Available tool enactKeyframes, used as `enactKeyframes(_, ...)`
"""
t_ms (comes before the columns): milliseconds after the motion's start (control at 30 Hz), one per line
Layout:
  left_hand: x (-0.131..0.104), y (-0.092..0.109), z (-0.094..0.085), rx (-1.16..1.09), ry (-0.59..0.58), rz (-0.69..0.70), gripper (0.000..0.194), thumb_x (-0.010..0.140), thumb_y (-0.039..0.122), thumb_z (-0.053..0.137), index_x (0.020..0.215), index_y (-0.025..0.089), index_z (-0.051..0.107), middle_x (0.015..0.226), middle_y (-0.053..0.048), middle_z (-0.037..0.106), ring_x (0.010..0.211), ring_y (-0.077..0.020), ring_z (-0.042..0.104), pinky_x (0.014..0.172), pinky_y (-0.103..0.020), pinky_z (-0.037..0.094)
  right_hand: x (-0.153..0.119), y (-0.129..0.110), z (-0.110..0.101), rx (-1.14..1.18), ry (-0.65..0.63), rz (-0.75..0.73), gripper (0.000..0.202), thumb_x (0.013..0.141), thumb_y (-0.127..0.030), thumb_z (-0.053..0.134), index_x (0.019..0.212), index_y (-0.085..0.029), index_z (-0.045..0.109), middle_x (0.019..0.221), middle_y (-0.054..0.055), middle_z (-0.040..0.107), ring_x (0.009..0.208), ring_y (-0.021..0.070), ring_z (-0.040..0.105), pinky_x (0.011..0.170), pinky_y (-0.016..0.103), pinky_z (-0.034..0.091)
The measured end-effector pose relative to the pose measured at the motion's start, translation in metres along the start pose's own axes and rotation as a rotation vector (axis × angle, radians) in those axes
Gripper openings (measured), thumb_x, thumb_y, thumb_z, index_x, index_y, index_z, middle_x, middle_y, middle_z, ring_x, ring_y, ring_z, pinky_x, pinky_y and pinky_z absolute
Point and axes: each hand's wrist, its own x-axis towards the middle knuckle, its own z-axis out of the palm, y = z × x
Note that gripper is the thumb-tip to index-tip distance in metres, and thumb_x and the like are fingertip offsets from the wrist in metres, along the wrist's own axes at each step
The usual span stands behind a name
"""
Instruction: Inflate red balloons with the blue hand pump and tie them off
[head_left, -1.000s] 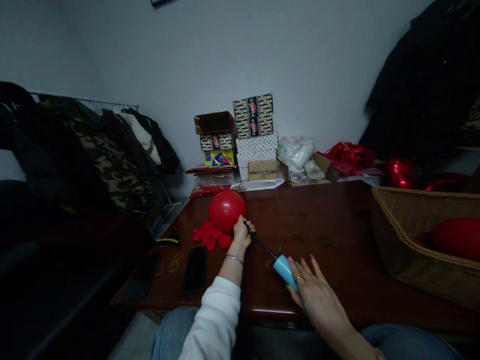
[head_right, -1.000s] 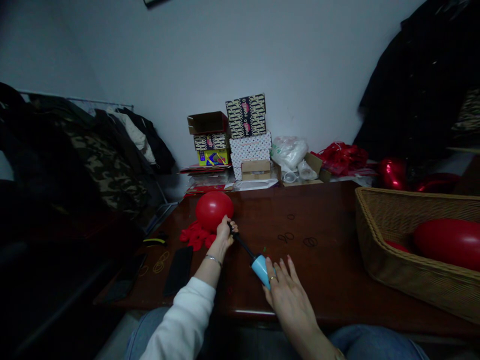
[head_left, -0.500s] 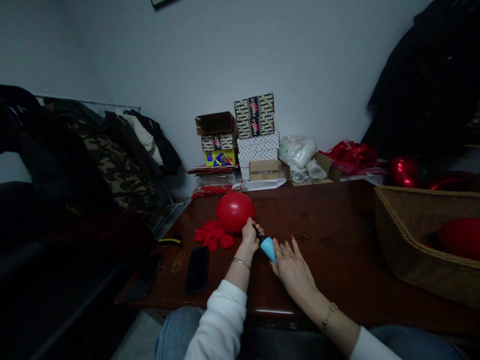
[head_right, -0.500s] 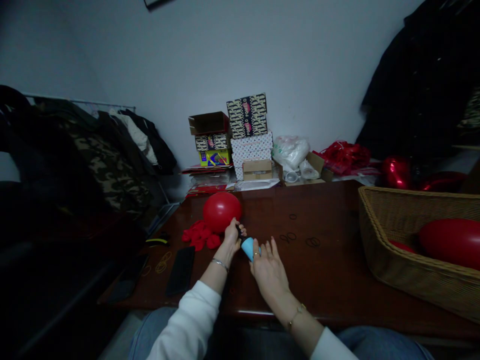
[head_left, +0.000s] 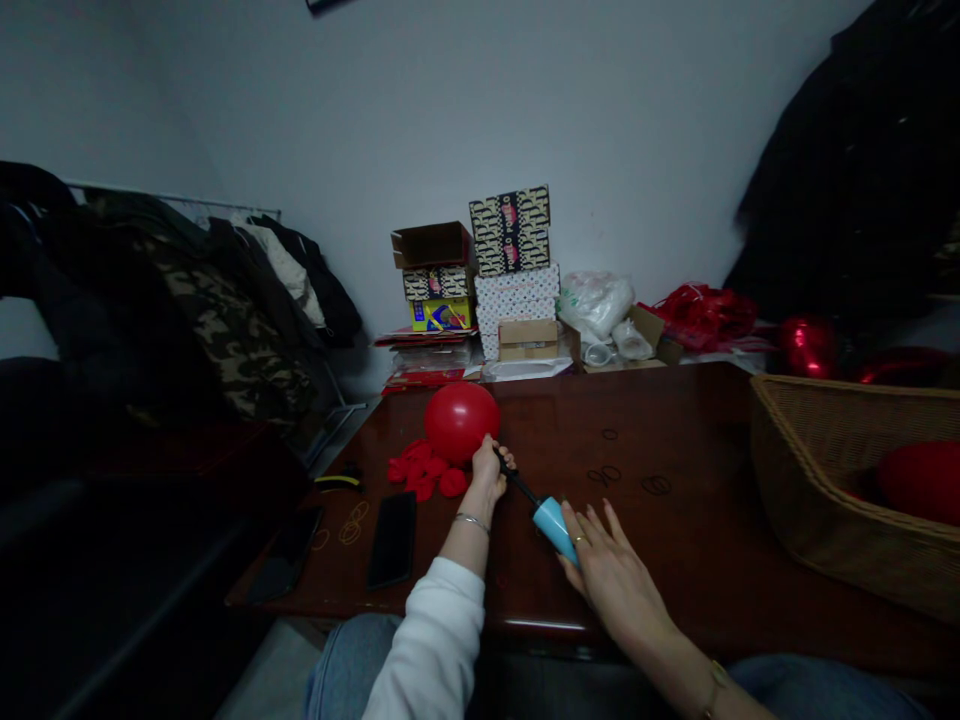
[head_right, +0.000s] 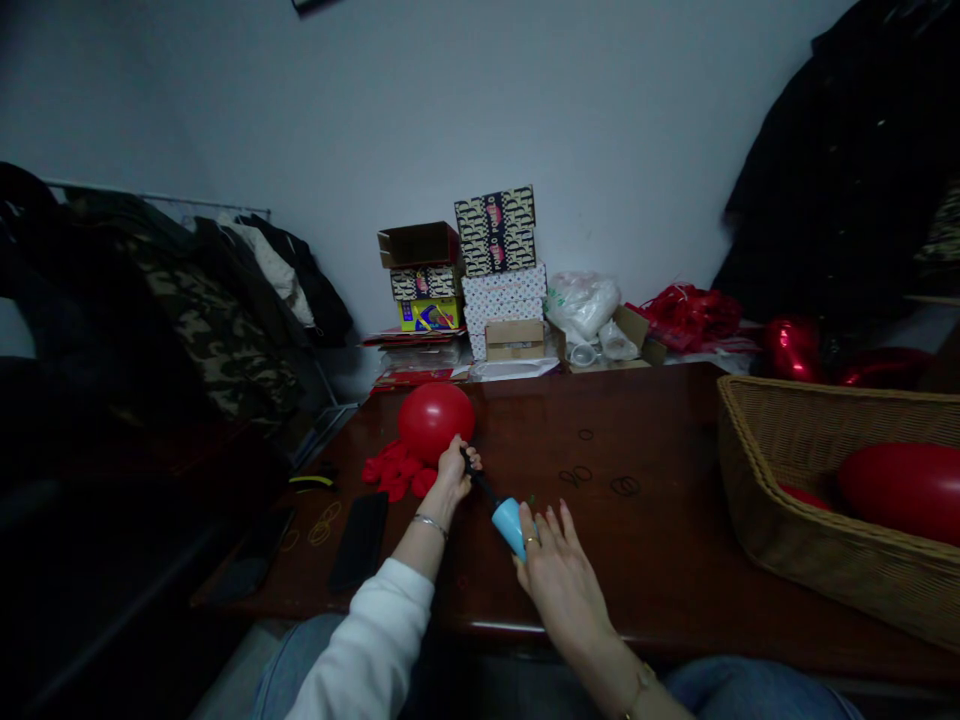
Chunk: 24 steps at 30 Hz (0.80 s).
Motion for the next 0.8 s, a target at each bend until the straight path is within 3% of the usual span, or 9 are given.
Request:
enactKeyframes(167, 0.001, 0.006, -0.002, -0.006, 0.019, 0.012, 0.025, 0.09, 0.032, 0.043, 0.069, 0.02, 0.037, 0.05, 0.006, 0.035, 0.037, -0.0069, 0.035, 0.038, -0.017, 0.025, -0.026, 0.014, 0.006, -0.037, 0.057, -0.052, 0.053, 0.084, -0.026, 0.051, 0.132, -0.006, 0.042, 0.124, 0.017, 0.059, 0.115, 0.0276, 0.054, 0.111, 0.048, 0.022)
enactKeyframes(300, 0.001, 0.005, -0.001, -0.039, 0.037, 0.027, 0.026, 0.091, 0.03, 0.041, 0.068, 0.019, 0.036, 0.05, 0.006, 0.034, 0.037, -0.0061, 0.033, 0.037, -0.017, 0.022, -0.027, 0.016, 0.003, -0.031, 0.064, -0.045, 0.052, 0.084, -0.026, 0.049, 0.131, -0.007, 0.044, 0.122, 0.016, 0.06, 0.115, 0.0277, 0.055, 0.111, 0.048, 0.022)
enactKeyframes(533, -0.002, 0.001, 0.001, -0.055, 0.014, 0.018, 0.026, 0.09, 0.033, 0.042, 0.069, 0.02, 0.037, 0.05, 0.006, 0.034, 0.037, -0.006, 0.031, 0.037, -0.016, 0.022, 0.002, 0.001, -0.004, -0.009, 0.006, 0.002, 0.051, 0.085, -0.027, 0.049, 0.131, -0.005, 0.045, 0.12, 0.017, 0.061, 0.115, 0.0267, 0.054, 0.113, 0.047, 0.019)
enactKeyframes(800, -0.006, -0.01, 0.008, -0.017, -0.013, -0.011, 0.025, 0.089, 0.035, 0.043, 0.07, 0.02, 0.038, 0.049, 0.006, 0.034, 0.036, -0.0069, 0.032, 0.037, -0.017, 0.024, 0.04, -0.015, 0.002, -0.001, 0.0, 0.04, 0.049, 0.085, -0.024, 0.048, 0.129, -0.003, 0.046, 0.117, 0.019, 0.062, 0.111, 0.026, 0.058, 0.112, 0.046, 0.019)
